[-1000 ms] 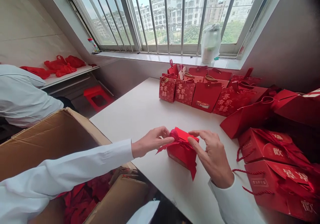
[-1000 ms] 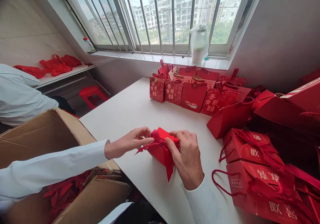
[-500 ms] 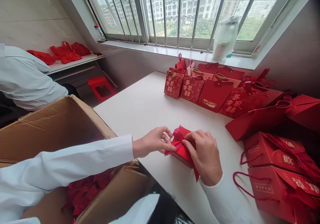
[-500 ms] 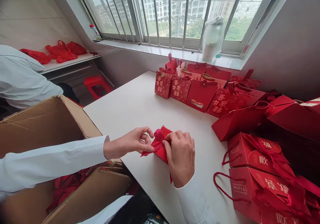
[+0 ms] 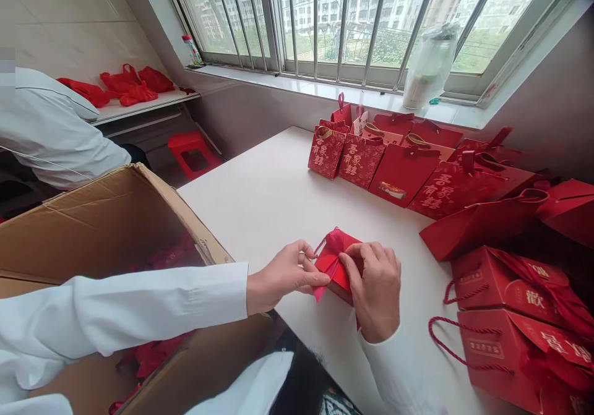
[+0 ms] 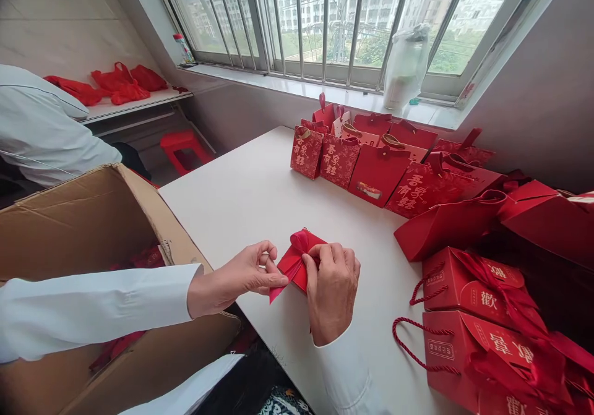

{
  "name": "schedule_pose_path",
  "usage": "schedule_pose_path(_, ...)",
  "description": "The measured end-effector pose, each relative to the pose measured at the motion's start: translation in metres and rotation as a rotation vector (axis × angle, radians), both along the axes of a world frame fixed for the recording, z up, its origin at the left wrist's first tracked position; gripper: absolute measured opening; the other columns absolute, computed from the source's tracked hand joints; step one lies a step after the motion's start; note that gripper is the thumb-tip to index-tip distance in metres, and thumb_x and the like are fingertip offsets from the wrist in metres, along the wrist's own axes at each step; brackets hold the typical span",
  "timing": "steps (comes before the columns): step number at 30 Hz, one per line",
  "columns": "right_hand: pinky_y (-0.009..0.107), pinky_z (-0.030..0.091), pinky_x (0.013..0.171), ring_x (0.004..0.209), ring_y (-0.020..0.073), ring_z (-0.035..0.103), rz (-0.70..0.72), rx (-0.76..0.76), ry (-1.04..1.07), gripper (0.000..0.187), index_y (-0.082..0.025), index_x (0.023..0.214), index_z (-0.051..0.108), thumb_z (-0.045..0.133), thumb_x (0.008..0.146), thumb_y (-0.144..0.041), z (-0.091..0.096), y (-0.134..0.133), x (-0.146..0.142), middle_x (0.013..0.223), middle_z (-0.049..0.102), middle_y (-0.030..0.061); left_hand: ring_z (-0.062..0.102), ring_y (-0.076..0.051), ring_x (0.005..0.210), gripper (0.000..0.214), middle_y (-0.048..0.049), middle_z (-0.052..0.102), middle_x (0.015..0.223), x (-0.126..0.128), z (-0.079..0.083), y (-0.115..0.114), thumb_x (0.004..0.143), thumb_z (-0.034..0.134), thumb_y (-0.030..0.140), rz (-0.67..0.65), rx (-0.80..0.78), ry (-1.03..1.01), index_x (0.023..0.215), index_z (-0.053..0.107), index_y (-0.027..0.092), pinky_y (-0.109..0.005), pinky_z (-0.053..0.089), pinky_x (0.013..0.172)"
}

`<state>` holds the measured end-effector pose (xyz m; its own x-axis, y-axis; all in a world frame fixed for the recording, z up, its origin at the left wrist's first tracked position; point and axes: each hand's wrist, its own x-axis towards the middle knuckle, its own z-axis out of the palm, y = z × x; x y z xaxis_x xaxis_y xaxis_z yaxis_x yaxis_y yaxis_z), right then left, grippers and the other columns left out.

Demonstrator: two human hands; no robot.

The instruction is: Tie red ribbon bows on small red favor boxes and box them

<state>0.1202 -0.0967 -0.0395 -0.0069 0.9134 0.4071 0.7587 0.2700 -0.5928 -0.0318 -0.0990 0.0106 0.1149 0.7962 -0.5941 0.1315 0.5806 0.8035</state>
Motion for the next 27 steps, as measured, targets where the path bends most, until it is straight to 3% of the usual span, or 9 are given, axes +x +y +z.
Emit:
schedule_pose_path(5,0.038,0.036,0.08,0.083,0.0232,0.048,0.002,-0.033,0.044,0.017,-0.019,0.08,0.058,0.047,0.09,-0.029,0.001,0.001,0.003,0.084,0.06,0.0045,0.056,-0.008,0.058,0.04,0.0078,0.055,0.063,0.001,-0.003,0.0,0.063,0.074,0.016,0.003,-0.054,-0.04,0.083,0.039,0.019,-0.029,0.049,0.068)
schedule_pose_path(10,0.035,0.041,0.075,0.087,0.0227,0.053,0.07,-0.1,0.184,0.028,-0.019,0.093,0.063,0.045,0.091,-0.04,0.014,0.002,0.021,0.093,0.063,0.006,0.061,-0.011,0.067,0.043,0.007,0.055,0.066,-0.002,-0.004,-0.002,0.062,0.077,0.022,-0.012,-0.117,-0.125,0.08,0.038,0.019,-0.032,0.051,0.073)
schedule_pose_path(19,0.033,0.041,0.069,0.079,0.0227,0.053,0.06,-0.188,0.171,0.037,-0.022,0.083,0.068,0.051,0.084,-0.055,0.023,0.001,0.044,0.085,0.064,0.0054,0.065,-0.015,0.074,0.044,0.0065,0.06,0.065,-0.006,-0.007,-0.001,0.06,0.079,0.023,-0.042,-0.165,-0.104,0.08,0.04,0.02,-0.037,0.048,0.083)
schedule_pose_path(22,0.031,0.04,0.065,0.072,0.0202,0.051,0.072,-0.218,0.169,0.037,-0.022,0.07,0.064,0.053,0.083,-0.055,0.024,0.003,0.046,0.077,0.061,0.0029,0.067,-0.017,0.075,0.044,0.0043,0.064,0.067,-0.006,-0.009,0.0,0.059,0.077,0.02,-0.064,-0.166,-0.107,0.079,0.038,0.02,-0.037,0.047,0.084)
schedule_pose_path(27,0.026,0.038,0.057,0.06,0.0144,0.046,0.119,-0.344,0.343,0.034,-0.021,0.068,0.058,0.055,0.083,-0.051,0.024,0.009,0.045,0.071,0.055,0.0,0.069,-0.019,0.076,0.043,0.0056,0.063,0.065,-0.005,-0.011,0.001,0.059,0.075,0.017,-0.087,-0.168,-0.137,0.08,0.037,0.02,-0.037,0.048,0.084)
